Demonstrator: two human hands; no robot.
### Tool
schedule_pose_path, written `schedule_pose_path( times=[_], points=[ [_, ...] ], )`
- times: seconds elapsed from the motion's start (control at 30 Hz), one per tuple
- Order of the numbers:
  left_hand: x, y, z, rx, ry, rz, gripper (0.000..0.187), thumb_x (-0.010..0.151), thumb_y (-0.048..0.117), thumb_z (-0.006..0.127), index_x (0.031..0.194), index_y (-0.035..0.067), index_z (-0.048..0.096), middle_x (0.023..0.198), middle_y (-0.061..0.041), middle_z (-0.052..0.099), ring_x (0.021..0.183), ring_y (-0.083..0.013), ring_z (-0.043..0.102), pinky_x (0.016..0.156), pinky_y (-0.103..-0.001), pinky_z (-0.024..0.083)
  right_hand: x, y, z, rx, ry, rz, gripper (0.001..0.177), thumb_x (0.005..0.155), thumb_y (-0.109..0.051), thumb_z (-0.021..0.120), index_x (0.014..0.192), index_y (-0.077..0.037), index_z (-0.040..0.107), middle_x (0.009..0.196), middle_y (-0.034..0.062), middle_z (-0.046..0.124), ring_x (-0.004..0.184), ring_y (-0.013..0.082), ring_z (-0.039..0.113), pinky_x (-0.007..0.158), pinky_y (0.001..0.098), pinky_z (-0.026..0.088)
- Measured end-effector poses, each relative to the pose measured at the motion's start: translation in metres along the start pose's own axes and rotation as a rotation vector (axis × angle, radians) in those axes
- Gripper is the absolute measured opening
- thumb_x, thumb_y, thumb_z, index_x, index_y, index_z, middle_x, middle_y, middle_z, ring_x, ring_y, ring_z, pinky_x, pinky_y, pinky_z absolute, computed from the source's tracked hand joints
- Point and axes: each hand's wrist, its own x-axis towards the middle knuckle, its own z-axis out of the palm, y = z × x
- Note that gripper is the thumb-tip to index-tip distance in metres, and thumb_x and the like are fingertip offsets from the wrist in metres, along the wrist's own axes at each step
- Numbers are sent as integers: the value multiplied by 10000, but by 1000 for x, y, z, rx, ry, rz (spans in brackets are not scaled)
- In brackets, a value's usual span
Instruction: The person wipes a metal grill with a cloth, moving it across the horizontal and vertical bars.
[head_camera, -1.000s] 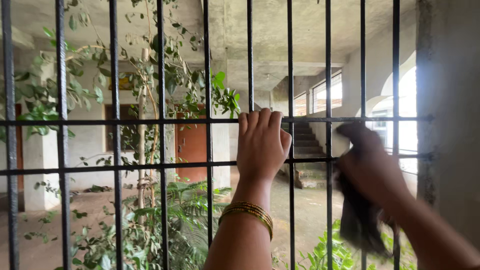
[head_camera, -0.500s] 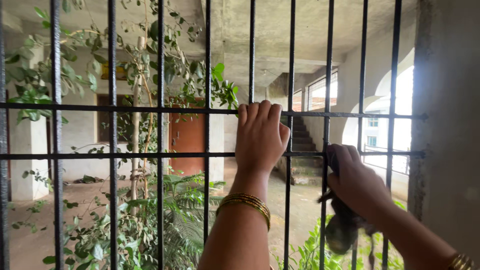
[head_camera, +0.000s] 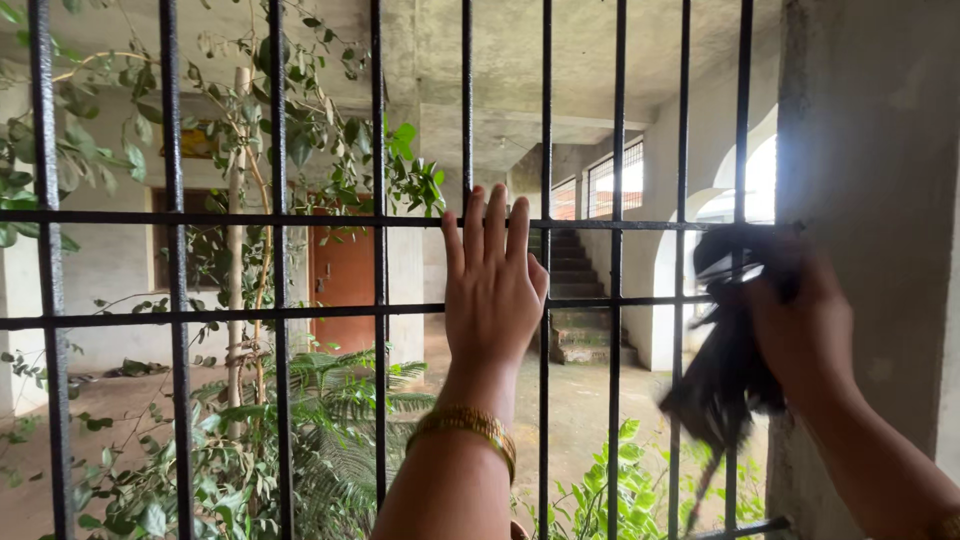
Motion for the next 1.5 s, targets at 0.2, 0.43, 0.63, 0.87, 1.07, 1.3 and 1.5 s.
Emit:
schedule_pose_path(
  times=[0.2,0.43,0.63,0.87,1.07,1.3,1.5],
  points=[
    [-43,4,-12,-109,-105,143,739,970,563,352,1549,118,242,1613,-100,367,1471,-294,301,1103,-601,220,-13,9,39,-323,-233,-91,584,850,-168,668,1406,-160,490,1375,95,560,1057,318,682,839,445,592],
    [-44,5,-42,27,-645,176,797,1006,550,413,1616,86,197,1231,-85,538,1166,-278,489,1117,-559,284,-6,12,7,-483,-351,-63,630,802,-159,711,1389,-256,503,1385,8,562,1096,270,694,876,449,610],
    [-43,10,-45,30,-564,131,793,956,543,509,1533,27,342,1201,-83,548,1145,-271,498,1106,-546,288,-13,-9,8,-437,-432,77,629,895,-131,672,1456,-280,430,1488,-1,478,1008,305,734,861,443,653],
    [-48,12,-38,20,-474,110,747,908,553,551,1454,53,451,1251,-102,559,1195,-295,500,1091,-561,284,-10,1,24,-402,-374,50,612,879,-66,612,1450,-232,469,1477,68,498,1130,342,678,927,454,589],
    [-49,11,-40,-76,-472,78,628,912,491,618,1352,58,501,1201,-104,564,1177,-287,499,1127,-571,275,16,34,-4,-129,-492,-89,590,816,-128,651,1389,-231,560,1191,74,712,1009,281,760,879,418,586],
    [-53,13,-38,-101,-264,83,634,822,453,673,1292,46,551,1204,-100,579,1172,-292,511,1108,-579,291,20,71,-2,-251,26,-145,418,960,-167,609,1374,-108,590,1316,203,622,1091,431,648,927,509,520],
    [-59,12,-33,-123,-268,78,598,851,436,686,1297,56,564,1182,-98,585,1171,-290,512,1135,-576,288,18,94,-26,-315,-130,-76,403,966,-168,617,1361,-95,582,1333,207,602,1090,443,638,922,517,517]
  ],
)
